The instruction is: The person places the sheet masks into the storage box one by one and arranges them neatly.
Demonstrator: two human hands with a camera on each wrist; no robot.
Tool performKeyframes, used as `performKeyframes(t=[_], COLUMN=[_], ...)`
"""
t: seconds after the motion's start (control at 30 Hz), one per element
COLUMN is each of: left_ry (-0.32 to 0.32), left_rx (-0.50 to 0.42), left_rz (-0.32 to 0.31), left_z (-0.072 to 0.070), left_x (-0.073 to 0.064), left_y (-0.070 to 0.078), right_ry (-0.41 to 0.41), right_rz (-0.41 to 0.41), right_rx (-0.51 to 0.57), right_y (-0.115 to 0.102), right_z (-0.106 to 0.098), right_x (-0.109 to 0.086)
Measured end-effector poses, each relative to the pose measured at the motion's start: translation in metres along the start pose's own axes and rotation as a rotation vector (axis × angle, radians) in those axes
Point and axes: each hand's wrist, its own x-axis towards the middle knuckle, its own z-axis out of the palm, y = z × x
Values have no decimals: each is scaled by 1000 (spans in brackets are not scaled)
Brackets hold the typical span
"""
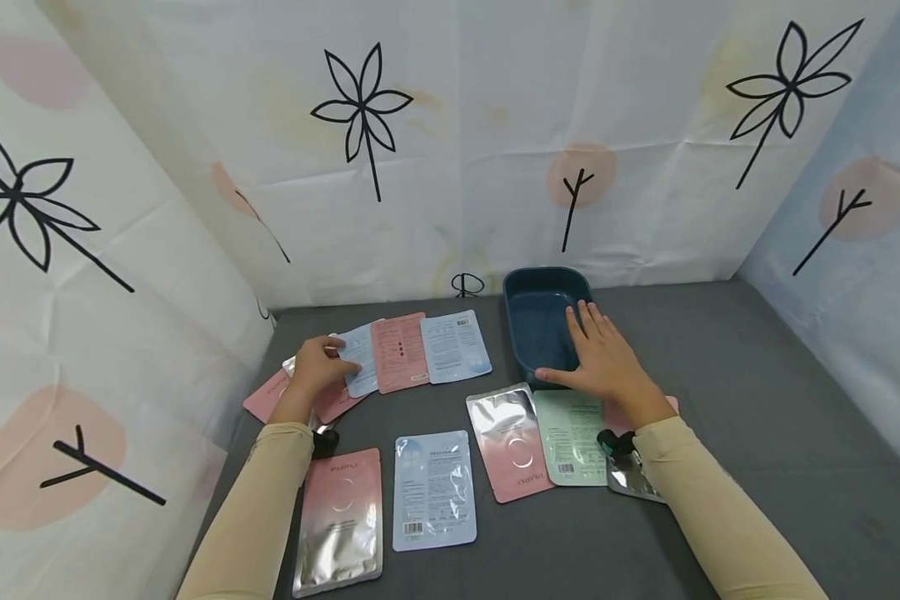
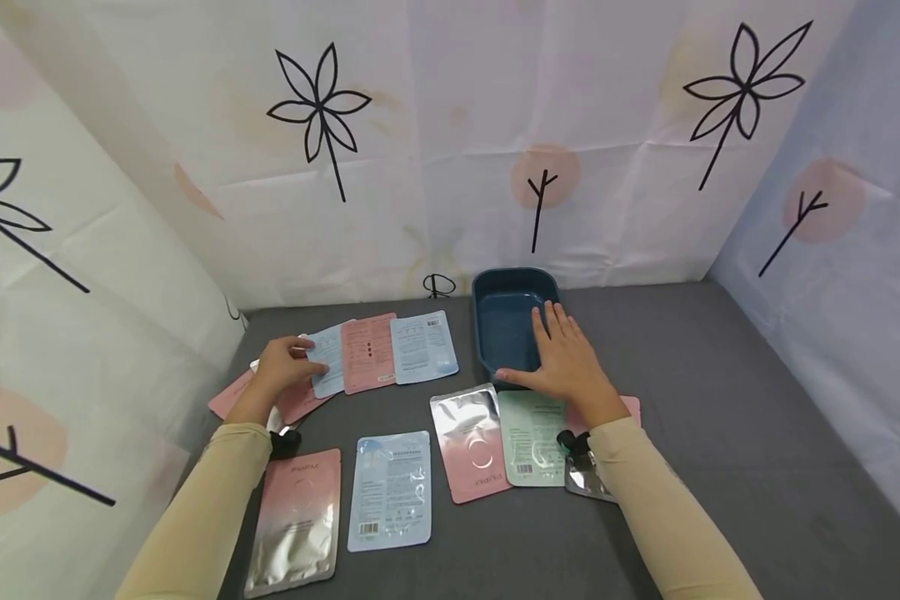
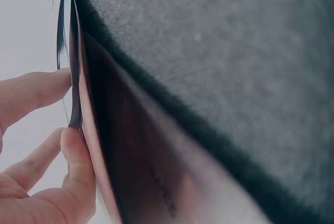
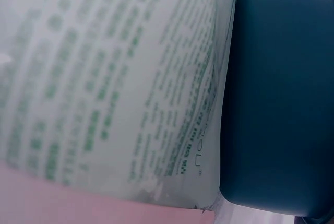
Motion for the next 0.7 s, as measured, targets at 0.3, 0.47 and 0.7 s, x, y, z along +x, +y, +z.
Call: performKeyframes(t=[0.3, 0.47, 0.7], left_ry=[11, 7, -20], left_rx=[-47, -75, -128], left_rz=[-4, -13, -33], left_z=[2, 0, -5], left_x=[1, 0, -6], left_y=[-3, -4, -4], right_ry=[5, 10, 19], right_rz=[-1, 5, 4], right_rx=[8, 8, 5], right_y=[0, 0, 0], right_z=[0, 0, 1], right_x=[-1, -1, -1])
